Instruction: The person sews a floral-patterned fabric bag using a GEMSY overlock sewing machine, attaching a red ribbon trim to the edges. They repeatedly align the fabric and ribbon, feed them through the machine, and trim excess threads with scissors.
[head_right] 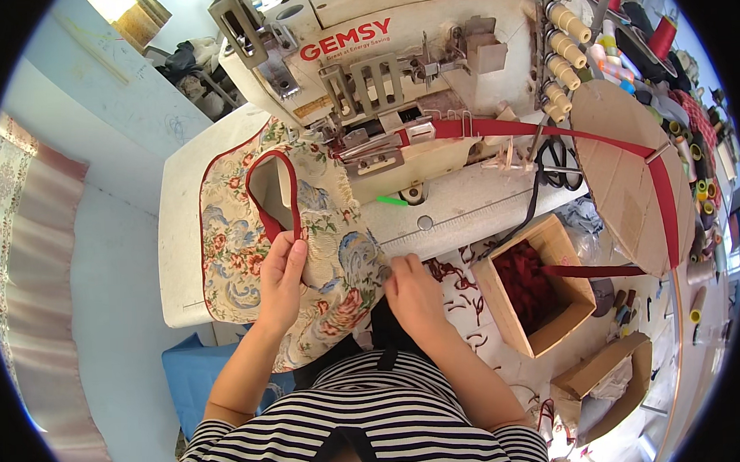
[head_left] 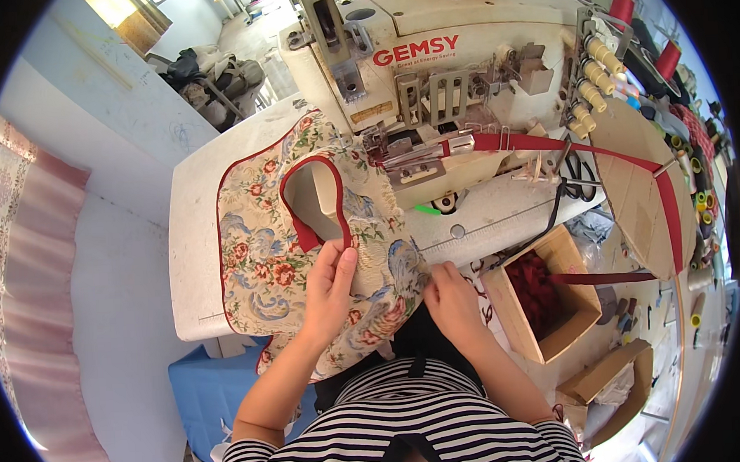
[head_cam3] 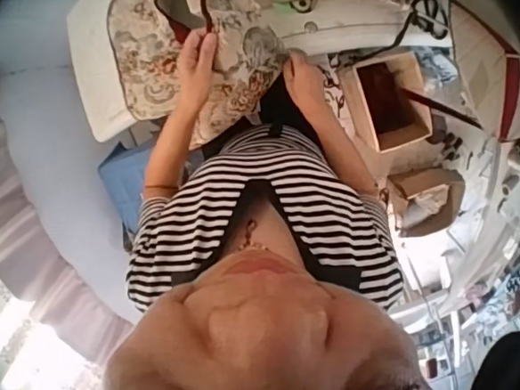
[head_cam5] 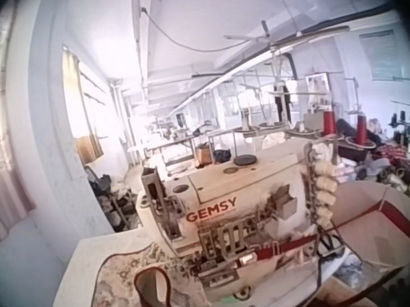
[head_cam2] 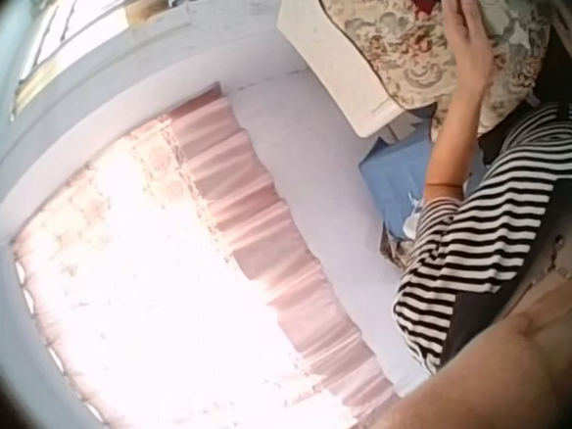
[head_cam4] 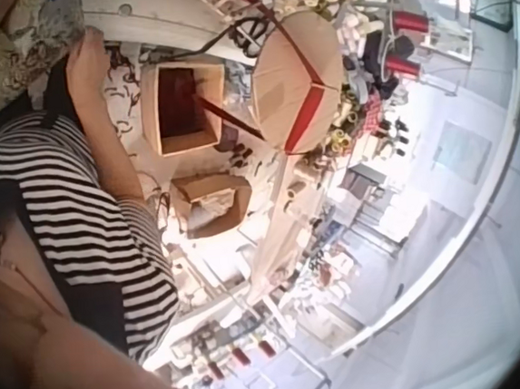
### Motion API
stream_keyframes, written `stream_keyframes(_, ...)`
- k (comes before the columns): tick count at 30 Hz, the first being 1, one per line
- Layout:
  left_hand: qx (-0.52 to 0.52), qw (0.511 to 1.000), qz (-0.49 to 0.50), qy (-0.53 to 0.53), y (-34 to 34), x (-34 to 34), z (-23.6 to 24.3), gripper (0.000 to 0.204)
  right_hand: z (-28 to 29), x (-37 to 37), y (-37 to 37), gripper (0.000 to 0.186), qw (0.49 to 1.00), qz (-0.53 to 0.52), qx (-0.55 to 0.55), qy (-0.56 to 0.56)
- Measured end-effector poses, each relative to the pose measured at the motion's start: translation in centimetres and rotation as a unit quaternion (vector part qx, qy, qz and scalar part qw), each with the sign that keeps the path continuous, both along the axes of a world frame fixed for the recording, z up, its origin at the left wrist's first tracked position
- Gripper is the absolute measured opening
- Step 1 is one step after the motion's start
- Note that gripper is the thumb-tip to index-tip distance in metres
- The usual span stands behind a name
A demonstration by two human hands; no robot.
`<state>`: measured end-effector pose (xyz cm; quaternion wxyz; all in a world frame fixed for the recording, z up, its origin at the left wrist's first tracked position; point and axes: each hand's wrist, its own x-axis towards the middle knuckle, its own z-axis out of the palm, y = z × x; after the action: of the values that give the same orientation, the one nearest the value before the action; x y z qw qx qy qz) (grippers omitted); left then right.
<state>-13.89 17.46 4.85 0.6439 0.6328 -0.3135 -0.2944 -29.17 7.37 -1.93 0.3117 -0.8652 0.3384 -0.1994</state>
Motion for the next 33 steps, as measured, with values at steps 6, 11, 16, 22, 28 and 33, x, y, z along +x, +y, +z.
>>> stream_keyframes(6,0.013,0.997,0.016,-0.074,-0.4,1.1,0.4,0.020,0.3,-0.9,-0.5,0.020,0.685,-0.024,0.612,-0.395)
stream_keyframes(11,0.048,0.991,0.005,-0.125,-0.5,1.8,0.6,0.017,-0.5,-2.6,-3.4,0.018,0.810,0.006,0.509,-0.291)
stream_keyframes(16,0.041,0.996,0.023,-0.076,-1.0,2.7,-0.8,0.016,0.4,-1.6,-4.0,0.021,0.873,-0.001,0.424,-0.241)
stream_keyframes(22,0.070,0.991,0.032,-0.108,-1.8,3.6,-0.1,0.019,-0.1,-0.5,-4.6,0.024,0.894,0.005,0.379,-0.238)
stream_keyframes(28,0.077,0.989,0.047,-0.117,-3.0,5.2,0.7,0.019,0.4,1.2,-5.5,0.025,0.900,0.010,0.369,-0.234)
stream_keyframes(33,0.037,0.991,0.034,-0.126,-4.3,7.8,0.6,0.019,0.0,2.7,-6.3,0.025,0.916,0.035,0.325,-0.233)
